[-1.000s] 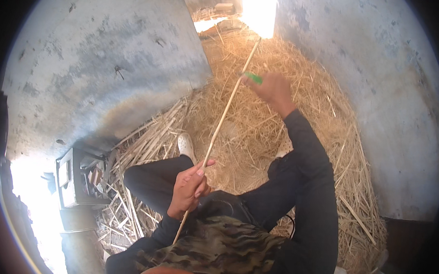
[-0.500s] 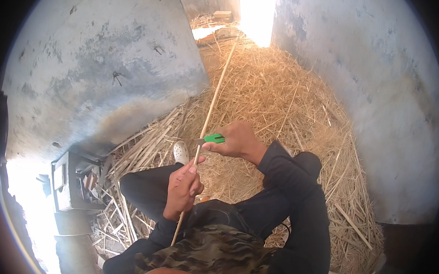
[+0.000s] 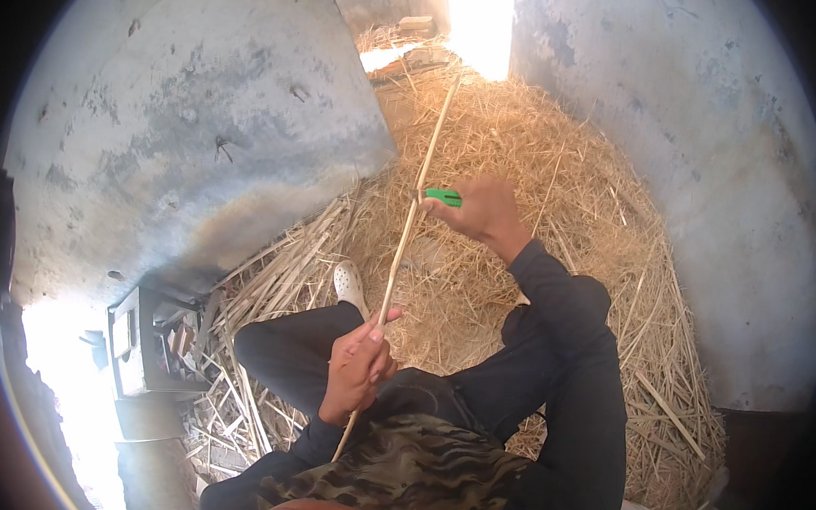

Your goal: The person sits on a bed of straw and uses a green utility knife to shave the surface of a long, thin wooden stick. They hold the stick with their left hand and scrape along its length with the knife in their right hand, repeating the motion to smooth the wood.

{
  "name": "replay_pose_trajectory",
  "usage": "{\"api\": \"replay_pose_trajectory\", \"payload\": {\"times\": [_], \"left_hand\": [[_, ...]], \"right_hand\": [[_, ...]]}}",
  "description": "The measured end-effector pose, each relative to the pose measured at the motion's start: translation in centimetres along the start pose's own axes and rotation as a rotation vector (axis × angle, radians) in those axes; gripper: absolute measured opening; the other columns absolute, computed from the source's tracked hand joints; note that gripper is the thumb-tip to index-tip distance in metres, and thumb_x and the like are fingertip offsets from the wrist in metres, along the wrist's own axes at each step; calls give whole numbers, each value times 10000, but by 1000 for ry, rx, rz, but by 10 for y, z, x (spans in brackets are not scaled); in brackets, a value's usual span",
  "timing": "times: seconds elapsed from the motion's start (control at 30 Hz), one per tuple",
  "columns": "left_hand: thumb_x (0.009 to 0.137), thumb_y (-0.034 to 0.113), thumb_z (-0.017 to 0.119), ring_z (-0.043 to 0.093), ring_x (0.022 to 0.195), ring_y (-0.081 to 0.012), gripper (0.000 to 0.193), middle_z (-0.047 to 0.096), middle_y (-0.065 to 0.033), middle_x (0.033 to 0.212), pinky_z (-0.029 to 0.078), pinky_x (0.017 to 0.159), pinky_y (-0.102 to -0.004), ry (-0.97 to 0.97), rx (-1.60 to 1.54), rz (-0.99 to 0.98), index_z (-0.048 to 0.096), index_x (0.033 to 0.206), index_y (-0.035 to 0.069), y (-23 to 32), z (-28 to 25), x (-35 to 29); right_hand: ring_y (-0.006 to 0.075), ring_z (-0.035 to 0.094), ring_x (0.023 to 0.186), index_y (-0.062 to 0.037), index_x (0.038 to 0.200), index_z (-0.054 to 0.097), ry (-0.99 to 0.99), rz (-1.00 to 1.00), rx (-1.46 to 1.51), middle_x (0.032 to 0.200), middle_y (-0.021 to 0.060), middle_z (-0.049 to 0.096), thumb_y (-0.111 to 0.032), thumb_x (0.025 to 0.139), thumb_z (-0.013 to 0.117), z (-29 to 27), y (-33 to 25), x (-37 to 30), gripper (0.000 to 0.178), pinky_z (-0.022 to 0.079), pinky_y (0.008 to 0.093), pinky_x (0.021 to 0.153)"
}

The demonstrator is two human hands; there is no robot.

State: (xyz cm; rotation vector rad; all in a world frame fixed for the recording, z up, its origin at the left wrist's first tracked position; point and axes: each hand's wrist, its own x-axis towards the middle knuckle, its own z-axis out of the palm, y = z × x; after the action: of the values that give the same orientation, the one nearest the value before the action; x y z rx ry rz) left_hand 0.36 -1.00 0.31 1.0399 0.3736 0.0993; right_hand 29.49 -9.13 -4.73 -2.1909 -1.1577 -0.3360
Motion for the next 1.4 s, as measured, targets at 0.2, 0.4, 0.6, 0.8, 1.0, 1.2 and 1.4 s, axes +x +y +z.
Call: {"api": "replay_pose_trajectory", "payload": {"times": [0.2, 0.4, 0.6, 0.8, 1.0, 1.2, 1.4], "left_hand": [[1018, 169, 410, 300, 464, -22, 402, 347, 58, 541, 288, 481, -203, 1, 110, 6, 421, 1354, -53, 0, -1, -8], [1015, 201, 426, 296, 467, -32, 407, 347, 52, 535, 288, 493, -221, -82, 151, -82, 439, 1336, -49, 0, 4, -32], [1030, 189, 400, 311, 485, -24, 399, 339, 55, 561, 285, 492, -202, -107, 122, -186, 426, 1366, -23, -8, -9, -41], [1030, 200, 404, 305, 483, -29, 405, 331, 59, 561, 289, 494, -206, -125, 116, -247, 424, 1368, -22, 1, 0, -32], [1028, 184, 410, 286, 480, -28, 397, 318, 62, 562, 290, 489, -212, -105, 134, -279, 429, 1364, -26, 0, -7, -38], [1027, 188, 403, 298, 456, -37, 389, 326, 46, 529, 302, 485, -223, -48, 254, -333, 436, 1352, -24, 1, -33, -84], [1033, 240, 364, 366, 373, -68, 385, 392, 19, 490, 396, 474, -244, 27, 93, -326, 476, 1285, -29, 0, -68, -100]], "right_hand": [[143, 406, 339, -140, 492, 510, -10, -103, -7, 388, -15, 377, -842, 771, 382, -6, -13, -7, 766, 305, 323, 347], [107, 401, 369, -141, 492, 518, 26, 246, -195, 418, -27, 375, -842, 780, 365, -23, 81, 36, 774, 288, 293, 347], [131, 414, 376, -129, 504, 515, 32, 292, -371, 433, -2, 394, -814, 795, 394, -41, 136, 40, 754, 310, 327, 350], [188, 521, 439, -130, 612, 617, -30, 261, -481, 463, 32, 474, -850, 761, 367, -26, 182, 29, 777, 409, 352, 409], [236, 553, 458, -118, 600, 600, 4, 143, -422, 485, 62, 515, -900, 704, 355, -22, 198, 19, 826, 433, 386, 433], [266, 597, 598, -61, 793, 645, 42, 647, -350, 659, 122, 609, -769, 814, 402, -5, 251, -11, 748, 471, 449, 614], [344, 663, 811, 65, 908, 685, 71, 978, -464, 882, 262, 672, -760, 849, 341, -59, 356, -131, 896, 483, 443, 745]]}}
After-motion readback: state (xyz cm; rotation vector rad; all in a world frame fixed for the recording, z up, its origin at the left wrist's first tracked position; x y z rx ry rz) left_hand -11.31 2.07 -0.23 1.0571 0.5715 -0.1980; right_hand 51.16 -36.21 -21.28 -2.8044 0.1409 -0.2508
